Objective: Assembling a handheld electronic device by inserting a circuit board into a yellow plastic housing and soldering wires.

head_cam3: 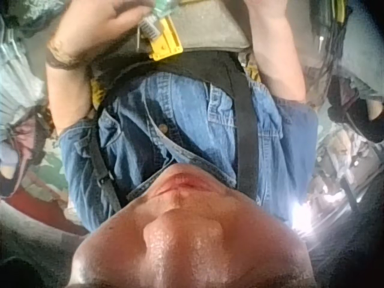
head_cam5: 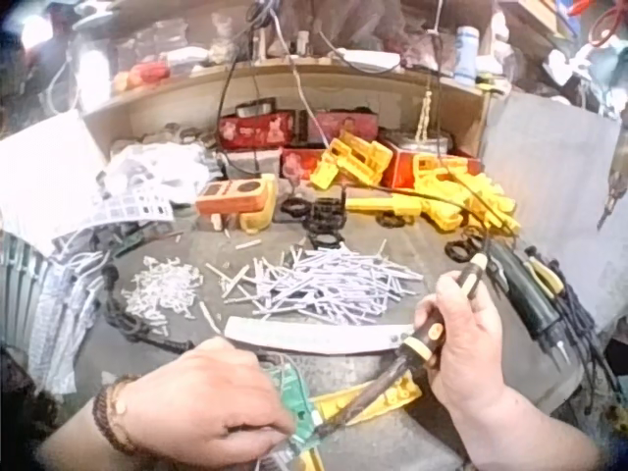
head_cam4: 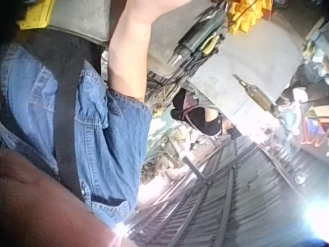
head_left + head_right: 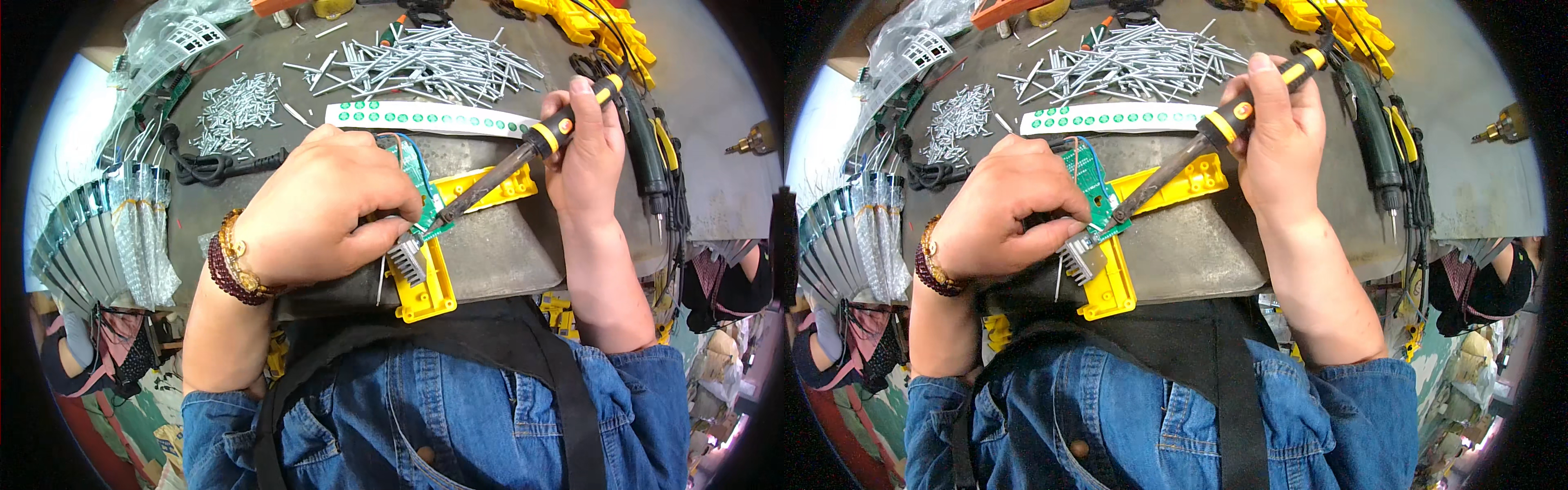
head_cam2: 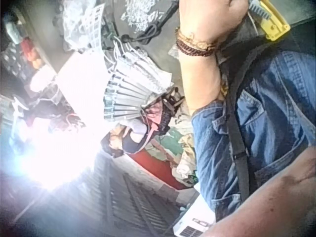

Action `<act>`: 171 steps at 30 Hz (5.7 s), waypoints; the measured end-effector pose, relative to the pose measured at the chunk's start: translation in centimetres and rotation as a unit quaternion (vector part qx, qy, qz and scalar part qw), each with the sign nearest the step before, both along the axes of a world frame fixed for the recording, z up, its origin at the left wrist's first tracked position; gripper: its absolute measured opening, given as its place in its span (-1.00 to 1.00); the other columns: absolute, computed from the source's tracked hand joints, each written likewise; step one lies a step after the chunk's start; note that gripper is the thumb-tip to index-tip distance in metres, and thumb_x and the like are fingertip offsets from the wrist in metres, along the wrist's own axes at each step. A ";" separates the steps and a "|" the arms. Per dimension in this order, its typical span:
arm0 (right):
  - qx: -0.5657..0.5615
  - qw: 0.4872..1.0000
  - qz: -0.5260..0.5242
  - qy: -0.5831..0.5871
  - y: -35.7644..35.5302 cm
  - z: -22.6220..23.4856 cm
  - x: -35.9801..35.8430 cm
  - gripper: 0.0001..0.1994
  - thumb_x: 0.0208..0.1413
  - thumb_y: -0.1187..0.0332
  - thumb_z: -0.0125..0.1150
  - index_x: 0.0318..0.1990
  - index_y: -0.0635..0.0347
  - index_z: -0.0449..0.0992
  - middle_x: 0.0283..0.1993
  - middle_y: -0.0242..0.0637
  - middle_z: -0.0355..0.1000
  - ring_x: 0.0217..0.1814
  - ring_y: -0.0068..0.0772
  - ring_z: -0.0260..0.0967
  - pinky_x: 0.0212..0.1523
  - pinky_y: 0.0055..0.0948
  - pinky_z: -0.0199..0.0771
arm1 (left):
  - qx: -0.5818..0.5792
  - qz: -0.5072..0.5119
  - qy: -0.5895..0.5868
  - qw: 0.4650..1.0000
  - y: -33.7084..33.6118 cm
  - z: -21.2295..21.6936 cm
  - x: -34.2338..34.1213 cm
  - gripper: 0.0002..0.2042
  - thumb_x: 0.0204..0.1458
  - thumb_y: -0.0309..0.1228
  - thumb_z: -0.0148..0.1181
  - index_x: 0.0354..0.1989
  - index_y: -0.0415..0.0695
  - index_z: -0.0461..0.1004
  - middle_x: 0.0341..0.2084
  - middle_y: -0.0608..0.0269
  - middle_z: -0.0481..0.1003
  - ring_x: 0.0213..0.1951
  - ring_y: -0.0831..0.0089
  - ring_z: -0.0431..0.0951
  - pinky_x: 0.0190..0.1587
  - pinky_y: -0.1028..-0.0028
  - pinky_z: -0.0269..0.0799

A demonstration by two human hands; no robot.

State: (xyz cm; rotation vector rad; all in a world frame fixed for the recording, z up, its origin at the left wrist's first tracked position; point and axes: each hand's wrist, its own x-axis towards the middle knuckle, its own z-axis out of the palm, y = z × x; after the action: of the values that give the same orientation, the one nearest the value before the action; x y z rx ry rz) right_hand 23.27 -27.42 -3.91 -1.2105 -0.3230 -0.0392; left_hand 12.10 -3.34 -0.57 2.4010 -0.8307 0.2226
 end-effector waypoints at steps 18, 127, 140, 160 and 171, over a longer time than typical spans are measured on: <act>-0.053 0.998 -0.039 -0.025 0.5 0.1 -0.2 -0.75 0.30 0.15 0.15 -0.15 0.13 0.36 -0.44 -0.40 0.43 -0.58 -0.74 0.26 -0.64 -0.71 0.21 | 0.000 -0.004 -0.001 1.000 0.0 -0.2 0.0 -0.92 -0.16 -0.48 0.27 -0.45 -0.04 0.53 -0.55 0.34 0.45 -0.38 0.25 0.46 -0.25 0.32 0.26; 0.036 0.999 -0.009 0.007 -1.5 0.0 1.4 -0.76 0.32 0.16 0.09 -0.14 0.16 0.41 -0.45 -0.31 0.37 -0.64 -0.66 0.23 -0.70 -0.66 0.19 | 0.038 0.011 0.047 0.998 -0.7 0.6 0.6 -0.89 -0.17 -0.45 0.39 -0.48 -0.07 0.55 -0.25 0.32 0.58 -0.04 0.22 0.50 0.19 0.11 0.13; 0.002 0.998 -0.010 0.064 -0.3 -1.3 1.6 -0.75 0.25 0.11 0.21 -0.20 0.07 0.38 -0.44 -0.37 0.44 -0.63 -0.67 0.32 -0.72 -0.66 0.19 | -0.002 0.012 0.048 0.999 -1.0 -0.4 0.9 -0.88 -0.24 -0.48 0.36 -0.49 -0.08 0.54 -0.28 0.31 0.56 -0.10 0.25 0.52 0.10 0.24 0.29; -0.065 0.997 -0.040 -0.005 -0.2 -1.9 1.7 -0.72 0.26 0.06 0.18 -0.27 0.04 0.36 -0.47 -0.45 0.42 -0.68 -0.78 0.20 -0.74 -0.71 0.12 | -0.042 0.022 0.042 0.998 -1.1 -1.1 0.5 -0.87 -0.25 -0.52 0.32 -0.51 -0.12 0.48 -0.29 0.24 0.55 -0.09 0.20 0.50 0.11 0.22 0.29; 0.061 0.997 -0.015 0.035 -0.9 -1.1 2.1 -0.74 0.28 0.13 0.16 -0.23 0.13 0.36 -0.46 -0.31 0.42 -0.62 -0.61 0.30 -0.71 -0.61 0.20 | -0.047 0.013 0.042 0.998 -0.9 -1.3 0.3 -0.89 -0.23 -0.50 0.31 -0.52 -0.12 0.48 -0.30 0.25 0.55 -0.12 0.24 0.50 0.08 0.25 0.29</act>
State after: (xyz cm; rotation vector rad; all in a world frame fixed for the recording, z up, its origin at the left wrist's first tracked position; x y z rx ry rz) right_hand 25.35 -28.36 -4.98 -1.0923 -0.2381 -0.0423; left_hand 12.35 -4.24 -1.84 2.3179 -0.7363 0.1656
